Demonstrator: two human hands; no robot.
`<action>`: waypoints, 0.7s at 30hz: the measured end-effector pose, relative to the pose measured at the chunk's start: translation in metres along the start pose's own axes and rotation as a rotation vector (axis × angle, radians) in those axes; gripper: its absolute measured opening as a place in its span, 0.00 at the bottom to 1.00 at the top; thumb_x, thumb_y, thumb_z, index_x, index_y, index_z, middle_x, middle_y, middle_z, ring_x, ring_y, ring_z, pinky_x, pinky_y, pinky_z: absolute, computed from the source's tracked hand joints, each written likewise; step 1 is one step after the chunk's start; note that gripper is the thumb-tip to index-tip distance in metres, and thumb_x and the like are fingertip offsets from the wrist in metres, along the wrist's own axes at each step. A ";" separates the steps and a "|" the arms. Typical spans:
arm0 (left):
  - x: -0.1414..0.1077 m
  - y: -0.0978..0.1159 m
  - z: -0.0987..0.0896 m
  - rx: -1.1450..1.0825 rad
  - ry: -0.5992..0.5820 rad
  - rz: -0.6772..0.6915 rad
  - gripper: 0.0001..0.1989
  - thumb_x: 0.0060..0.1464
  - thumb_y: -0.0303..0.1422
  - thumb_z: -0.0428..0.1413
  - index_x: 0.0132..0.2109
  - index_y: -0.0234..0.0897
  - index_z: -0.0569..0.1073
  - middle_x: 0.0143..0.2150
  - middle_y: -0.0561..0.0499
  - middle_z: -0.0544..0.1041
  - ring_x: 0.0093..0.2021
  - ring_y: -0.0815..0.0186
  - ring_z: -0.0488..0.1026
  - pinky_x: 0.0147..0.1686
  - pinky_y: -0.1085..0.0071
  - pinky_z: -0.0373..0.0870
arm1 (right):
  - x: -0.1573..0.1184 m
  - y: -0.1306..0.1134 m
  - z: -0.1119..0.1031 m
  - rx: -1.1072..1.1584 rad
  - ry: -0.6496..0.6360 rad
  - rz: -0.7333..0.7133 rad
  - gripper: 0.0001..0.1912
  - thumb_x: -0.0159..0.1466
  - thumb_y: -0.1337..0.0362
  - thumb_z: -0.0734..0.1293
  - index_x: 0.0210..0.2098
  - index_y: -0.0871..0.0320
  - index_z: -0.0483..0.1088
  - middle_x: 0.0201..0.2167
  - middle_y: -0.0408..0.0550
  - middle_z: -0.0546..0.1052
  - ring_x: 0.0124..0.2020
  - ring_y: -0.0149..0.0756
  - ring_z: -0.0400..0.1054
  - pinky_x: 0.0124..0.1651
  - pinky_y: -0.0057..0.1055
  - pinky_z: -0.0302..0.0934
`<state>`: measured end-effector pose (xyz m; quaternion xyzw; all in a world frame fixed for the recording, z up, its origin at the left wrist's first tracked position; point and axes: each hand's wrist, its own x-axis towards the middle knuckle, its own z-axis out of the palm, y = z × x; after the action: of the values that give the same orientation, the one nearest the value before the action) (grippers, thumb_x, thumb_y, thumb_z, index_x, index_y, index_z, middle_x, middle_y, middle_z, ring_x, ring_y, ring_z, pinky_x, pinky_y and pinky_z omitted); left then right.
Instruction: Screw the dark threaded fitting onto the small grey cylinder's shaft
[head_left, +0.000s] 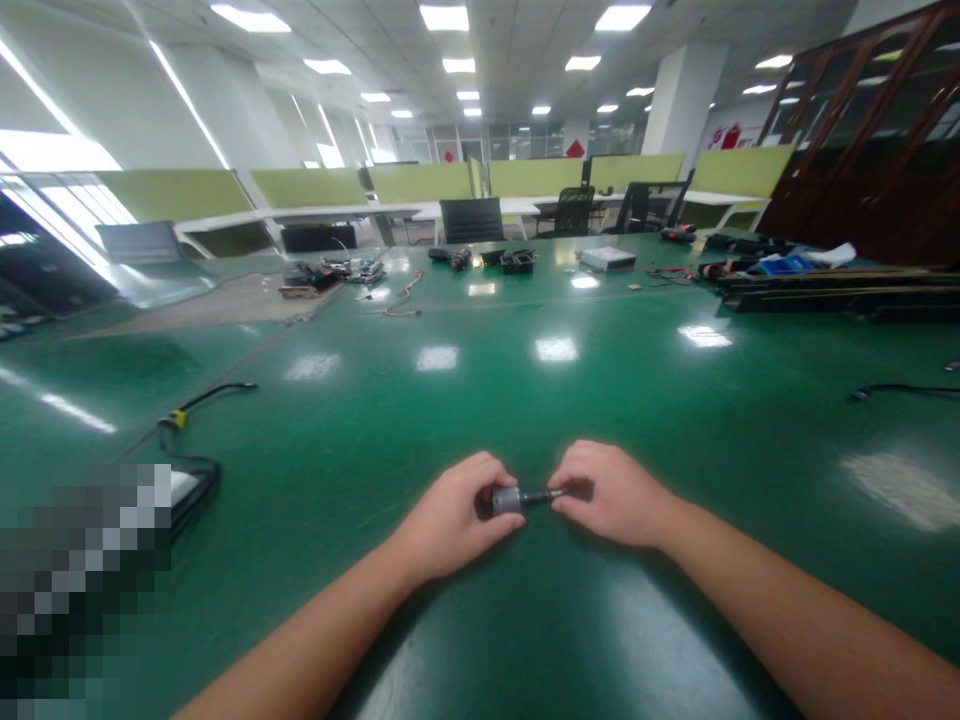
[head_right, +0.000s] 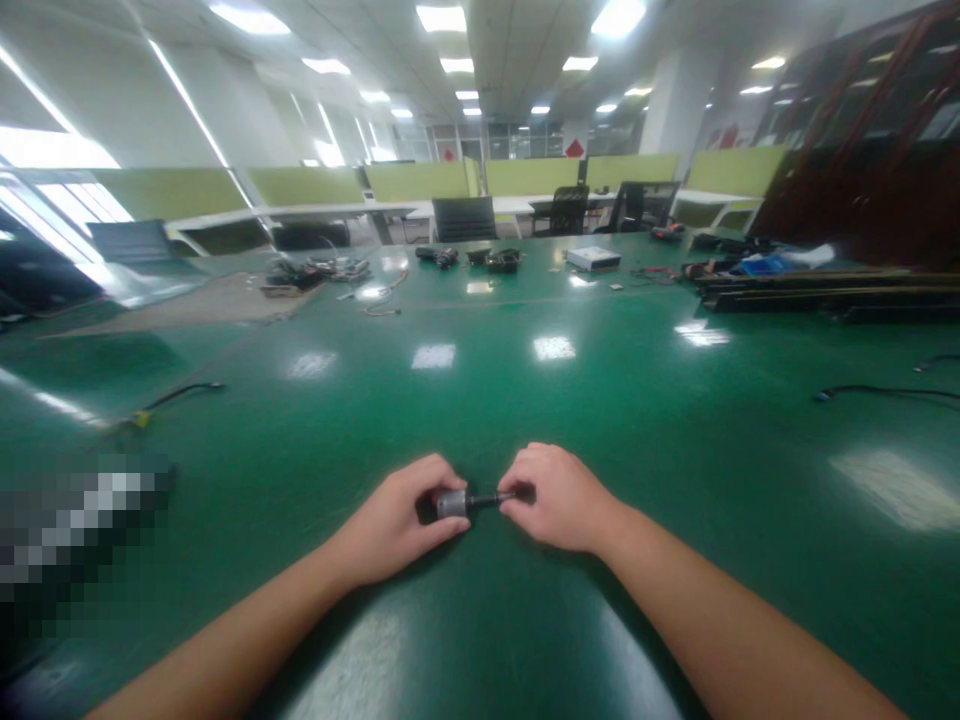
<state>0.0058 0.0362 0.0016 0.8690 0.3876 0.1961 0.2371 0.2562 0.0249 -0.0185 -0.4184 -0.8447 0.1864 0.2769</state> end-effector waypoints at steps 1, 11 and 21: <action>0.000 0.000 0.000 0.000 0.001 0.000 0.09 0.53 0.33 0.64 0.41 0.38 0.74 0.37 0.51 0.73 0.37 0.64 0.71 0.37 0.70 0.65 | 0.000 0.001 -0.001 0.001 -0.001 0.001 0.03 0.59 0.68 0.73 0.34 0.55 0.79 0.31 0.45 0.78 0.36 0.37 0.69 0.41 0.33 0.62; 0.000 0.000 0.000 0.004 -0.006 -0.011 0.09 0.54 0.33 0.64 0.41 0.38 0.74 0.37 0.52 0.73 0.37 0.64 0.70 0.37 0.70 0.65 | -0.001 0.006 -0.005 0.027 0.005 0.003 0.03 0.59 0.68 0.73 0.34 0.56 0.80 0.30 0.45 0.79 0.36 0.36 0.70 0.41 0.33 0.63; 0.000 -0.002 0.002 -0.012 -0.011 -0.011 0.10 0.54 0.33 0.64 0.42 0.38 0.74 0.38 0.52 0.73 0.37 0.64 0.70 0.37 0.70 0.64 | -0.003 0.010 -0.010 0.011 0.000 0.031 0.04 0.57 0.70 0.74 0.33 0.56 0.79 0.31 0.45 0.79 0.35 0.36 0.70 0.41 0.32 0.63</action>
<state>0.0057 0.0368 -0.0006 0.8666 0.3896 0.1922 0.2456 0.2701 0.0294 -0.0170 -0.4298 -0.8371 0.1951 0.2764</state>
